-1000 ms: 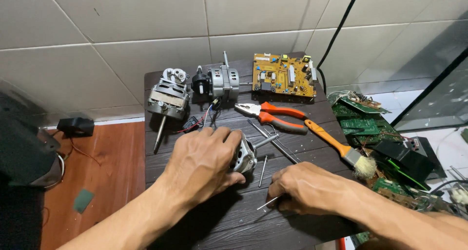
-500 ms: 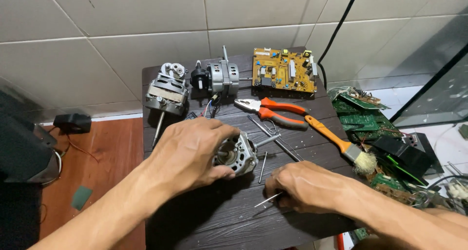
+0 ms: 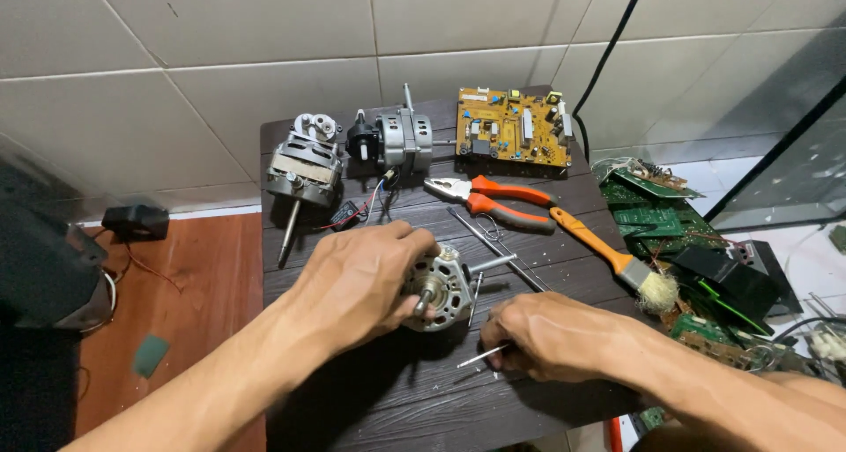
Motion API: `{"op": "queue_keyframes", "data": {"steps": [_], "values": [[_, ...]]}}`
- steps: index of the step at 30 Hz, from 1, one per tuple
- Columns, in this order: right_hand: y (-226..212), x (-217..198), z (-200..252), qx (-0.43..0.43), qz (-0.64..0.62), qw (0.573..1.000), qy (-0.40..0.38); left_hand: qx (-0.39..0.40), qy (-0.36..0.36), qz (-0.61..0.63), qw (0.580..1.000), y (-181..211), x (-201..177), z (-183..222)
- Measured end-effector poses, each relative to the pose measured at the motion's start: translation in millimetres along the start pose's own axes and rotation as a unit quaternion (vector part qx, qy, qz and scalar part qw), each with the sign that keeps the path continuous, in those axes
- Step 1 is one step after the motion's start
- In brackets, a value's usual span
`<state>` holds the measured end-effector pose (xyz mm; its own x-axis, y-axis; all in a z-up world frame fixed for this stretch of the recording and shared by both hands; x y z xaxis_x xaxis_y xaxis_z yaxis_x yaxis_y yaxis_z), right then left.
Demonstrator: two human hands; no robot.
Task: The person sits on the floor at a low table and works on a small electric motor, unscrewing and prying off its housing with a screwdriver, separating the stator and rotor, and handling screws and wires. They use pliers and a brush nearby and pick up a soldering iron near the end.
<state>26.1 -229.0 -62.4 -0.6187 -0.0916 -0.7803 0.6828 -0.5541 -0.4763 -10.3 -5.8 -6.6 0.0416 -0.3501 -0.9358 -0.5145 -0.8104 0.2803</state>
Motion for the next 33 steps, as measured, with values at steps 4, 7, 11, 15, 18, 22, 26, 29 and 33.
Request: {"op": "queue_keyframes", "data": {"steps": [4, 7, 11, 15, 18, 22, 26, 29, 33], "values": [[-4, 0, 3, -0.007, -0.005, 1.0, 0.004, -0.048, -0.033, 0.015, 0.998, -1, 0, 0], [2, 1, 4, 0.007, 0.001, 1.0, 0.009, -0.042, -0.035, 0.002, 0.998, 0, 2, 1], [2, -7, 5, 0.022, 0.018, 1.0, -0.008, 0.005, 0.016, -0.043, 0.999, 1, 7, 3], [-4, -9, 3, 0.04, 0.015, 0.998, -0.036, 0.01, 0.064, -0.059, 0.996, 7, 6, 6], [-5, -10, 4, 0.047, 0.002, 0.998, -0.049, -0.019, 0.012, -0.039, 0.999, 9, 7, 3], [0, -4, 1, 0.015, 0.042, 0.999, -0.025, -0.01, -0.009, -0.025, 1.0, 10, 8, 4], [6, 1, 0, -0.005, 0.046, 0.999, -0.012, 0.023, -0.007, -0.02, 1.0, 11, 4, 1], [6, 3, 0, -0.021, 0.028, 0.999, -0.001, 0.023, -0.012, -0.025, 0.999, 10, 1, 2], [9, 5, -1, -0.015, 0.042, 0.999, -0.012, 0.083, 0.031, -0.037, 0.995, 7, 7, 8]]}}
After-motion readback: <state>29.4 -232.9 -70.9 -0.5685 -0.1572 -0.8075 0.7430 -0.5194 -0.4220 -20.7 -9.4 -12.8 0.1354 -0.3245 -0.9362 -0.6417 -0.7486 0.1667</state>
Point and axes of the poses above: each hand's wrist, its own z-axis away from the middle knuckle, its own x-axis out of the palm, y = z × x, the point moved 3 cm from there along -z, towards the middle knuckle, and after that the axes turned 3 degrees about x, right-handed, at the moved point
